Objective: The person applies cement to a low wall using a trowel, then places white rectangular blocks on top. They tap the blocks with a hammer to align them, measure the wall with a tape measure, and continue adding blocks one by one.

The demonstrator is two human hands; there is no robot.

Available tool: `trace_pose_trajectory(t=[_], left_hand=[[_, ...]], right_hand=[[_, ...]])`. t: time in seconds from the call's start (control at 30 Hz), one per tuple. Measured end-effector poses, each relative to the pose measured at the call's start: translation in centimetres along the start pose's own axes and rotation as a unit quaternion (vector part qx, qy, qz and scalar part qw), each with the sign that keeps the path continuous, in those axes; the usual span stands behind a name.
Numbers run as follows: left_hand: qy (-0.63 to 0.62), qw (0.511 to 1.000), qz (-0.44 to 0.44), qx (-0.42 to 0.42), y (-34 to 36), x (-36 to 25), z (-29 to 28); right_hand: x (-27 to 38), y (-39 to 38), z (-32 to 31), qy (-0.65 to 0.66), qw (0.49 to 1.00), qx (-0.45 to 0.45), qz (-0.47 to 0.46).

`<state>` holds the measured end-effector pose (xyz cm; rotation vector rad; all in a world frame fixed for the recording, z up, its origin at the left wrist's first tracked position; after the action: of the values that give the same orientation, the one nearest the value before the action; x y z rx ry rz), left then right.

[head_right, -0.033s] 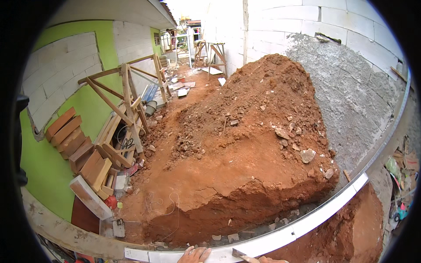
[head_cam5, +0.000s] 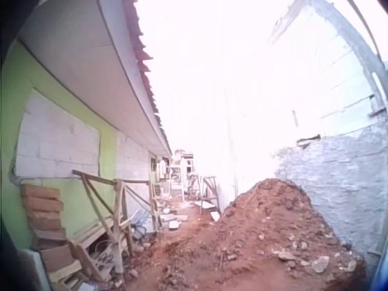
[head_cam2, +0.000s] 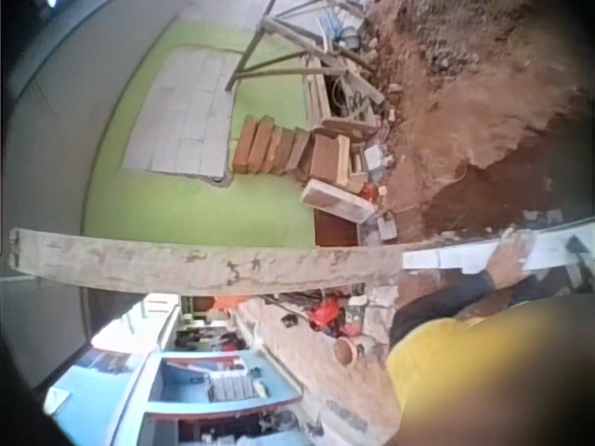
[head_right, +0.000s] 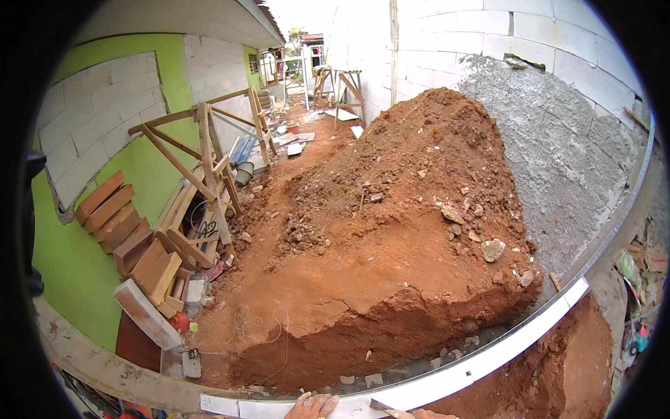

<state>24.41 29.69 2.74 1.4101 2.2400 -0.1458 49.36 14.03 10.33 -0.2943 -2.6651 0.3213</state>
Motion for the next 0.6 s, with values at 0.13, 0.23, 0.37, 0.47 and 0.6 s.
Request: trace_pose_trajectory(t=[0.13, 0.23, 0.37, 0.47, 0.6], left_hand=[[0.0, 1.0, -0.008, 0.03, 0.8, -0.5, -0.8], [-0.003, 1.0, 0.006, 0.002, 1.4, -1.7, -2.8], [-0.01, 0.999, 0.006, -0.052, 0.2, -2.5, -5.6], [-0.006, 0.986, -0.045, -0.158, -3.0, -1.3, -7.7], [0.064, 0.943, -0.194, -0.262, -8.0, 2.6, -9.2]], right_hand=[[-0.1, 1.4, 1.2, -0.053, 0.996, 0.066, -0.014], [0.4, 2.5, 0.8, -0.06, 0.989, 0.12, -0.06], [1.7, 4.1, 1.4, -0.059, 0.972, 0.199, -0.107], [4.0, 5.0, 2.1, -0.083, 0.962, 0.189, -0.177], [7.8, 7.2, 2.8, -0.086, 0.951, 0.14, -0.263]])
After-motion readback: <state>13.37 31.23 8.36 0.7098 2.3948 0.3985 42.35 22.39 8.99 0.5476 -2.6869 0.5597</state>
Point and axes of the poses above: each hand's wrist, its own y-axis towards the middle knuckle, its own z-axis out of the palm, x = y × z, the point moved 10 cm from there along y, towards the middle knuckle, and after that the axes turned 7 degrees about -y, right-handed, at the moved point
